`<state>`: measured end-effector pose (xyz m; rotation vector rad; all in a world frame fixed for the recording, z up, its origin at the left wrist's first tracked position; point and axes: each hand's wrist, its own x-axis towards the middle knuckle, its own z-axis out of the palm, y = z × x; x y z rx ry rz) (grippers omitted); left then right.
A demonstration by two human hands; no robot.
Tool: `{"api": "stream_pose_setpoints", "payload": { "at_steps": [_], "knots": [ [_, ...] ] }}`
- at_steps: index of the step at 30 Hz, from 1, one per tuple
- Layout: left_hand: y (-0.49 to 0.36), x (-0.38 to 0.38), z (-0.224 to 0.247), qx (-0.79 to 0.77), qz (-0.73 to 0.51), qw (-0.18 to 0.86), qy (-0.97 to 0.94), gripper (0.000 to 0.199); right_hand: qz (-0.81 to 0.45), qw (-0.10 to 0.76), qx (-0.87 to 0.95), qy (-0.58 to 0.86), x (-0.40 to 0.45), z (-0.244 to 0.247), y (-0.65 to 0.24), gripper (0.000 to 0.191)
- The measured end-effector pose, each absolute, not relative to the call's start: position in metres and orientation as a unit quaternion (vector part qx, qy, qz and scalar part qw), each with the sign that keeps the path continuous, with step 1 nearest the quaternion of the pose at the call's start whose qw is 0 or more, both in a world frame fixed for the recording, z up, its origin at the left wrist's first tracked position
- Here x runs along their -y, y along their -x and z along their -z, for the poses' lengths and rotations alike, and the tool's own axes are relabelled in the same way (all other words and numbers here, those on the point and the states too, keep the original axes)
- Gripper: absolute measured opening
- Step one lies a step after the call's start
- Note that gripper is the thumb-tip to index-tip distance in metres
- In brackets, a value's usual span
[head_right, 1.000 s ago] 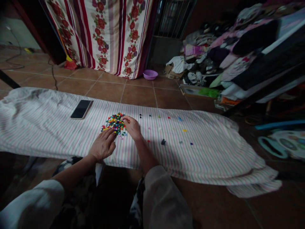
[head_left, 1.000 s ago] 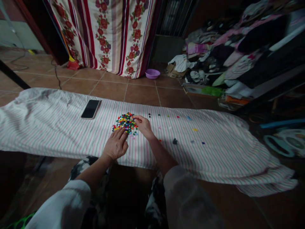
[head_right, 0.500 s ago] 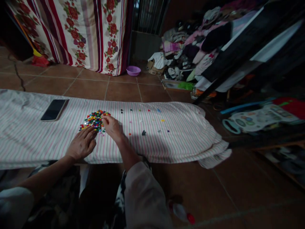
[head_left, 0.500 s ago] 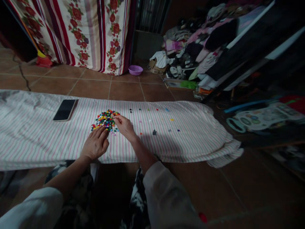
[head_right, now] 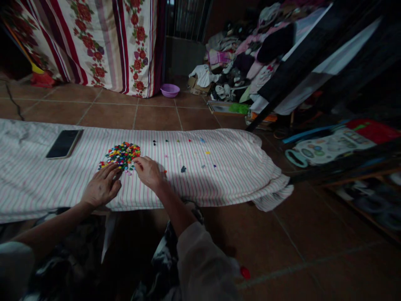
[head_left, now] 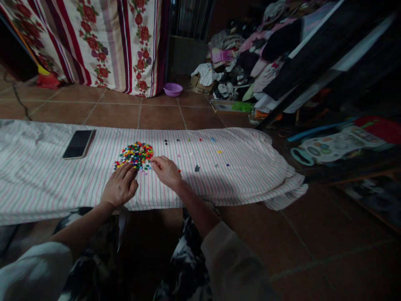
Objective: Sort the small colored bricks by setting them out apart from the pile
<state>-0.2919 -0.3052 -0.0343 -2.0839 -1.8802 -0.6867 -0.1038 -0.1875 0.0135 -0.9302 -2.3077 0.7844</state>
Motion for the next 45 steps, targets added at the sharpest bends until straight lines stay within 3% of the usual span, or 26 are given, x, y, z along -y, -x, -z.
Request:
{"api": "stream_pose_setpoints", "payload": {
  "at_steps": [8, 15, 22, 29, 34, 42, 45],
  "knots": [
    [0.294, 0.306, 0.027, 0.612, 0.260, 0.136, 0.734, 0.033, -0.245, 0.207, 0.894, 0.312, 0.212, -0.003, 0.086, 0.026],
    [0.301, 0.305, 0.026, 0.622, 0.301, 0.127, 0.712, 0.020, -0.270, 0.225, 0.887, 0.301, 0.215, -0.002, 0.077, 0.025],
    [0.302, 0.295, 0.021, 0.645, 0.291, 0.098, 0.700, 0.025, -0.370, 0.278, 0.815, 0.349, 0.221, 0.001, 0.080, 0.018],
    [0.297, 0.288, 0.009, 0.618, 0.285, 0.103, 0.725, 0.023, -0.585, 0.314, 0.648, 0.373, 0.214, 0.016, 0.097, 0.021],
    [0.299, 0.290, 0.012, 0.630, 0.299, 0.091, 0.711, 0.019, -0.613, 0.343, 0.598, 0.386, 0.210, 0.021, 0.100, 0.019],
    [0.251, 0.312, -0.059, 0.521, 0.368, 0.053, 0.768, 0.014, -0.618, 0.366, 0.568, 0.402, 0.206, 0.010, 0.097, 0.021],
    [0.246, 0.305, -0.063, 0.561, 0.365, 0.043, 0.742, 0.012, -0.621, 0.368, 0.560, 0.406, 0.205, 0.007, 0.097, 0.020]
  ]
}}
